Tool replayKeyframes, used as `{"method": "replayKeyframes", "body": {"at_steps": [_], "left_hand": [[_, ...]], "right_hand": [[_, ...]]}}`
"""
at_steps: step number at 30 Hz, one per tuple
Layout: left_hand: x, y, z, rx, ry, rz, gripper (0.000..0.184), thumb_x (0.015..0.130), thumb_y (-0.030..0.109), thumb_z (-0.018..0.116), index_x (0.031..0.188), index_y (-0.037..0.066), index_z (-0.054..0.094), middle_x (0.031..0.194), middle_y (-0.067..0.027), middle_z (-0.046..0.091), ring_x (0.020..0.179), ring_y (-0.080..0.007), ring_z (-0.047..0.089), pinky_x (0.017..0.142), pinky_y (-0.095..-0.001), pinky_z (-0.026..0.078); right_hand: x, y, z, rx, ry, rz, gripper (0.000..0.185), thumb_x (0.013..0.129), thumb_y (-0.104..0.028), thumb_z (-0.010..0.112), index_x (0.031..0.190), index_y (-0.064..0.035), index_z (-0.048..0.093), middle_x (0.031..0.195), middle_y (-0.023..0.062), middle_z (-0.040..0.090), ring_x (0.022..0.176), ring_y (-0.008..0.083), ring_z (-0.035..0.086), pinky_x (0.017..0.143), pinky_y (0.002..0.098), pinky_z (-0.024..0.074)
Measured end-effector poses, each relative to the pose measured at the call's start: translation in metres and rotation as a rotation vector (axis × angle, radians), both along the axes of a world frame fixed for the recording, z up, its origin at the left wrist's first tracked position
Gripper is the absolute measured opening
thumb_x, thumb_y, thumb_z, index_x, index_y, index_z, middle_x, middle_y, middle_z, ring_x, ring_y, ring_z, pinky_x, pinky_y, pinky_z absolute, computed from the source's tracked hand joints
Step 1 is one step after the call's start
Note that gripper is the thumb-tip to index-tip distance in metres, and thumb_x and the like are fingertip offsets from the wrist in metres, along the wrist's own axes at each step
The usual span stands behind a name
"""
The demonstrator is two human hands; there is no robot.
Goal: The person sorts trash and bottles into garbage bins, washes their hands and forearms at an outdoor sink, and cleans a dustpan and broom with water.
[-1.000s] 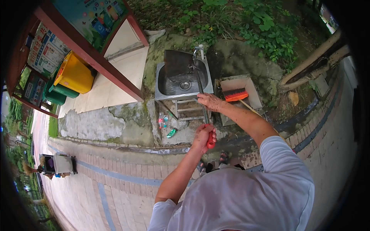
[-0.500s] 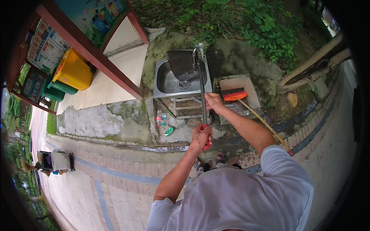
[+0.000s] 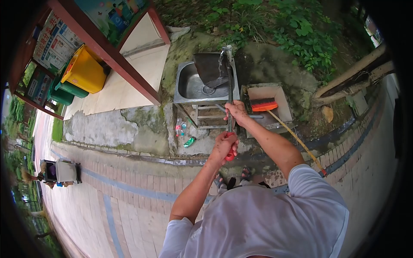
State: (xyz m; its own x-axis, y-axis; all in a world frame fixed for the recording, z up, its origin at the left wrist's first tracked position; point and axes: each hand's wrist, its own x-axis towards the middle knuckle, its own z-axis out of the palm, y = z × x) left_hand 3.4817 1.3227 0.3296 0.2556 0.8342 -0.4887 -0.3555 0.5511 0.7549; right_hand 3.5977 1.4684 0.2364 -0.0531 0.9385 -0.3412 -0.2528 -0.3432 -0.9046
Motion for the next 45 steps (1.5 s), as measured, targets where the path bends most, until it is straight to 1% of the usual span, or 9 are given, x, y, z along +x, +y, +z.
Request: {"method": "replayKeyframes", "body": {"at_steps": [6, 10, 11, 15, 18, 19, 23, 28, 45], "left_hand": [[-0.031, 0.004, 0.023, -0.059, -0.068, -0.044, 0.018, 0.092, 0.015, 0.061, 0.101, 0.000, 0.057, 0.073, -0.0030, 0.058, 0.051, -0.0073, 0.051, 0.039, -0.0227, 0.044], [-0.043, 0.016, 0.051, -0.058, -0.250, -0.023, 0.030, 0.096, 0.025, 0.056, 0.110, -0.002, 0.056, 0.083, -0.0079, 0.060, 0.061, -0.0097, 0.056, 0.048, -0.0233, 0.050], [-0.043, 0.018, 0.060, 0.007, -0.298, -0.024, 0.040, 0.099, 0.033, 0.049, 0.116, -0.003, 0.053, 0.089, -0.0118, 0.062, 0.065, -0.0137, 0.058, 0.053, -0.0258, 0.053], [-0.037, 0.024, 0.063, 0.136, -0.522, -0.089, 0.051, 0.102, 0.041, 0.040, 0.122, -0.005, 0.050, 0.091, -0.0166, 0.065, 0.068, -0.0203, 0.065, 0.056, -0.0326, 0.058], [-0.036, 0.008, 0.044, 0.082, -0.313, -0.197, 0.051, 0.102, 0.039, 0.041, 0.125, -0.005, 0.049, 0.090, -0.0157, 0.065, 0.067, -0.0203, 0.065, 0.056, -0.0341, 0.058], [-0.041, 0.002, 0.030, 0.048, -0.262, -0.221, 0.047, 0.100, 0.035, 0.047, 0.125, -0.004, 0.049, 0.089, -0.0137, 0.065, 0.067, -0.0197, 0.065, 0.056, -0.0347, 0.058], [-0.068, -0.039, -0.016, -0.090, -0.008, -0.165, 0.041, 0.097, 0.029, 0.055, 0.123, -0.002, 0.053, 0.089, -0.0113, 0.065, 0.067, -0.0178, 0.064, 0.056, -0.0333, 0.058], [-0.113, -0.085, -0.071, -0.227, 0.126, -0.039, 0.042, 0.095, 0.028, 0.059, 0.124, -0.002, 0.054, 0.088, -0.0112, 0.065, 0.068, -0.0179, 0.064, 0.056, -0.0340, 0.058], [-0.140, -0.133, -0.072, -0.262, 0.119, 0.157, 0.035, 0.095, 0.019, 0.059, 0.122, -0.003, 0.054, 0.089, -0.0124, 0.065, 0.067, -0.0189, 0.064, 0.056, -0.0333, 0.058]], "right_hand": [[-0.020, -0.005, 0.026, -0.061, -0.045, -0.032, 0.017, 0.083, -0.015, 0.062, 0.078, 0.0003, 0.055, 0.070, 0.0081, 0.058, 0.054, 0.0158, 0.057, 0.046, 0.0355, 0.0578], [-0.026, 0.003, 0.036, -0.022, 0.271, -0.078, 0.018, 0.083, -0.017, 0.063, 0.082, -0.0012, 0.056, 0.071, 0.0089, 0.059, 0.053, 0.0185, 0.057, 0.049, 0.0387, 0.0589], [-0.024, 0.003, 0.048, -0.046, 0.381, -0.080, 0.017, 0.084, -0.017, 0.064, 0.082, -0.0023, 0.056, 0.071, 0.0087, 0.059, 0.055, 0.0210, 0.058, 0.054, 0.0392, 0.0582], [-0.015, 0.019, 0.052, -0.071, 0.747, -0.112, 0.014, 0.084, -0.014, 0.064, 0.079, -0.0044, 0.055, 0.070, 0.0070, 0.058, 0.060, 0.0181, 0.057, 0.062, 0.0340, 0.0537], [-0.010, 0.024, 0.008, -0.101, 1.034, 0.002, 0.009, 0.087, -0.010, 0.061, 0.085, -0.0033, 0.057, 0.074, 0.0059, 0.058, 0.060, 0.0131, 0.055, 0.064, 0.0297, 0.0527], [-0.007, 0.023, 0.000, -0.167, 1.067, 0.040, 0.011, 0.088, -0.011, 0.060, 0.090, -0.0005, 0.057, 0.071, 0.0032, 0.056, 0.059, 0.0112, 0.054, 0.061, 0.0273, 0.0490], [0.010, 0.013, -0.007, -0.195, 0.994, 0.094, 0.021, 0.091, -0.013, 0.054, 0.102, 0.0050, 0.057, 0.068, -0.0012, 0.053, 0.055, 0.0096, 0.048, 0.057, 0.0239, 0.0432], [0.036, 0.019, -0.024, -0.145, 1.095, 0.167, 0.024, 0.092, -0.015, 0.053, 0.107, 0.0036, 0.056, 0.065, -0.0036, 0.050, 0.052, 0.0075, 0.044, 0.054, 0.0230, 0.0386], [0.059, 0.051, -0.060, -0.034, 1.289, 0.140, 0.034, 0.093, -0.018, 0.052, 0.113, 0.0090, 0.056, 0.063, -0.0016, 0.051, 0.051, 0.0088, 0.045, 0.050, 0.0232, 0.0388]]}}
